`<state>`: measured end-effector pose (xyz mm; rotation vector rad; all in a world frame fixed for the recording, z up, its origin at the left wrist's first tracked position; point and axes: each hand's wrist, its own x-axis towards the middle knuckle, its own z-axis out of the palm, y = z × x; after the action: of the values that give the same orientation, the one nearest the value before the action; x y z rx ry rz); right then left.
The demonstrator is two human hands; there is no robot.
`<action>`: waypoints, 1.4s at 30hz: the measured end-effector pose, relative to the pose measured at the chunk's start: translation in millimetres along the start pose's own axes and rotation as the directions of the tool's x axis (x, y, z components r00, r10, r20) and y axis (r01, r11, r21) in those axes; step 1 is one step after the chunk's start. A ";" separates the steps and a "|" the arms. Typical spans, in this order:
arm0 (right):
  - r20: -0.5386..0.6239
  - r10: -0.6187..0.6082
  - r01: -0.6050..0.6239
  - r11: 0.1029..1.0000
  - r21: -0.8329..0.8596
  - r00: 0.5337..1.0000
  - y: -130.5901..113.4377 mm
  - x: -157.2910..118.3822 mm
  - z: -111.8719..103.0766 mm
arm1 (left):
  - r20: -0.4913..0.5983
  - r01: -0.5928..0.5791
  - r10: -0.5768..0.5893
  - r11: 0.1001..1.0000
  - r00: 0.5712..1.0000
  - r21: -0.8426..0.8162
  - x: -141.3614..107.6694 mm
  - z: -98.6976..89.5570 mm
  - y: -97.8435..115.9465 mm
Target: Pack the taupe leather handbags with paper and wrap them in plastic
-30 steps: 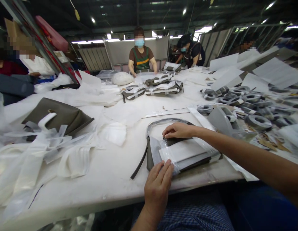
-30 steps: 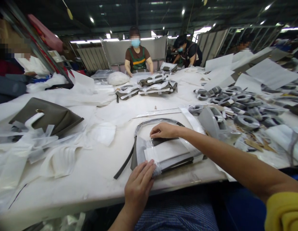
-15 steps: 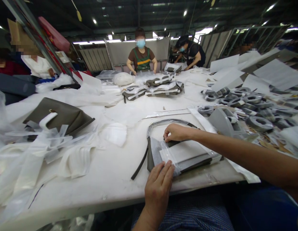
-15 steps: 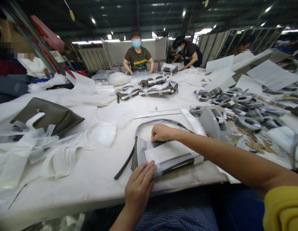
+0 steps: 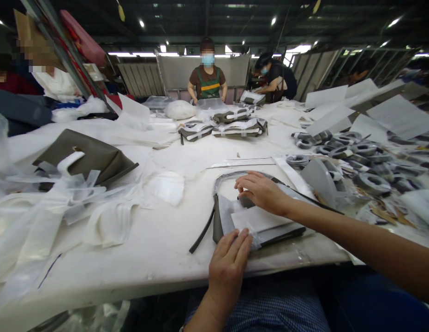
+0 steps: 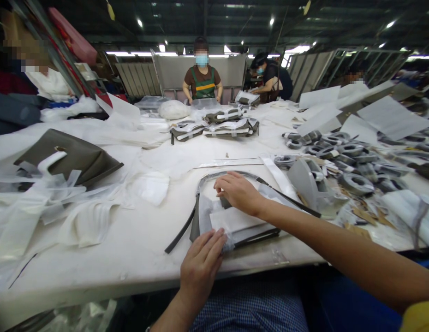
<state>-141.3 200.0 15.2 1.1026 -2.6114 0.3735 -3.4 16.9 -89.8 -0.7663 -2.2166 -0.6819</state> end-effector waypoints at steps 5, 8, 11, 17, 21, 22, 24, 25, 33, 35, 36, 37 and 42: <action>0.179 0.081 -0.075 0.996 -0.042 0.981 -1.0 13.8 13.9 | 0.006 0.001 -0.001 1.000 1.000 0.011 -0.7 0.7 -0.4; 0.369 0.196 -0.189 0.980 -0.056 0.909 -4.2 21.0 19.0 | 0.010 0.000 0.000 1.000 1.000 0.019 -2.0 2.5 0.1; 0.470 0.277 -0.280 0.958 -0.066 0.838 -3.5 29.6 19.3 | 0.004 0.005 -0.005 1.000 1.000 0.027 -3.0 3.5 1.2; 0.618 0.315 -0.385 0.923 -0.021 0.721 10.2 49.4 21.6 | 0.027 0.016 -0.017 1.000 0.999 0.018 -3.1 3.7 0.6; 0.597 0.349 -0.446 0.895 0.017 0.723 14.1 53.8 30.6 | 0.043 0.006 -0.007 1.000 0.999 0.021 -5.3 4.5 -0.5; 0.571 0.370 -0.463 0.886 0.020 0.733 14.1 53.3 32.9 | 0.045 0.001 -0.002 1.000 0.999 0.025 -6.0 4.6 -0.6; 0.515 0.399 -0.483 0.875 0.036 0.759 13.1 50.4 34.8 | 0.046 -0.013 0.011 0.999 0.999 0.036 -7.2 4.6 -0.9; 0.491 0.397 -0.483 0.874 0.056 0.776 12.1 47.8 33.6 | 0.046 -0.019 0.018 0.999 0.999 0.040 -7.3 4.4 -0.9; 0.349 0.086 -0.191 0.941 0.279 0.933 -7.7 -19.2 8.5 | 0.035 -0.015 0.014 0.999 0.999 0.036 -3.4 1.1 0.9; 0.346 0.012 -0.105 0.962 0.251 0.938 -13.0 -36.1 15.1 | 0.036 -0.034 0.033 0.999 0.999 0.036 -4.7 1.1 0.3; 0.346 0.012 -0.095 0.970 0.223 0.938 -14.7 -41.4 19.6 | 0.033 -0.046 0.045 0.998 0.998 0.034 -6.1 1.1 -0.2; 0.344 0.022 -0.095 0.976 0.197 0.939 -15.8 -44.6 24.0 | 0.030 -0.059 0.058 0.998 0.998 0.031 -7.7 0.9 -0.7; 0.334 0.000 -0.056 0.986 0.159 0.943 -13.5 -41.3 34.5 | 0.037 -0.140 0.138 0.989 0.990 0.054 -15.0 -3.7 0.4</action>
<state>-109.2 206.1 -29.6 1.2824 -2.9382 0.4537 7.4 9.9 -98.4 -0.9001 -2.1785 -0.5400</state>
